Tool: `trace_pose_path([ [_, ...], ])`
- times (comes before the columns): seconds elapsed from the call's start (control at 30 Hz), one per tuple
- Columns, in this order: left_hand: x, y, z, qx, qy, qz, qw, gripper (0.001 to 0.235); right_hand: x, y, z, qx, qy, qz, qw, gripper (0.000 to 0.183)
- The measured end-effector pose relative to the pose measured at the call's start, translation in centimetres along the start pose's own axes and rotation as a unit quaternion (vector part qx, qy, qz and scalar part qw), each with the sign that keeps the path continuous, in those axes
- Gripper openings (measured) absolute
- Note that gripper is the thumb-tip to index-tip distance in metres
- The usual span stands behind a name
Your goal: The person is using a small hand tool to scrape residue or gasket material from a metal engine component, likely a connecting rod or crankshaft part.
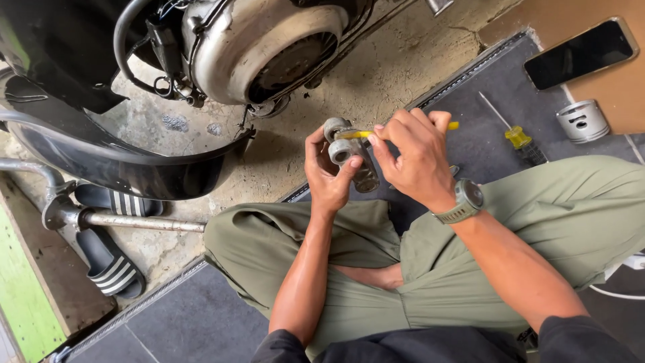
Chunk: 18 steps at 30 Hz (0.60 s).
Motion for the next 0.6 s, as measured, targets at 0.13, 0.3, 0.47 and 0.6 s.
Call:
trace_pose_path([
  [0.13, -0.6, 0.4, 0.5, -0.002, -0.011, 0.006, 1.0, 0.074, 0.1, -1.3, 0.0, -0.014, -0.003, -0.027, 1.0, 0.02],
  [0.3, -0.4, -0.2, 0.1, -0.007, -0.009, 0.01, 1.0, 0.075, -1.7, -1.1, -1.0, 0.008, -0.006, -0.02, 1.0, 0.019],
  [0.47, -0.5, 0.3, 1.2, -0.024, 0.005, 0.011, 1.0, 0.073, -0.7, -1.6, -0.3, -0.014, 0.046, -0.013, 0.999, 0.022],
  [0.6, 0.4, 0.5, 0.6, -0.02, -0.012, 0.033, 0.999, 0.078, -1.6, -2.1, -1.0, -0.02, 0.071, -0.039, 0.996, 0.016],
])
Point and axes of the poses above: each hand's wrist, its own y-axis away from the middle knuckle, its own x-axis out of the palm, z = x × y, the point moved 9 cm from there along -y, towards the middle knuckle, and after that the axes turned 7 degrees about x, right-handed, at the moved point
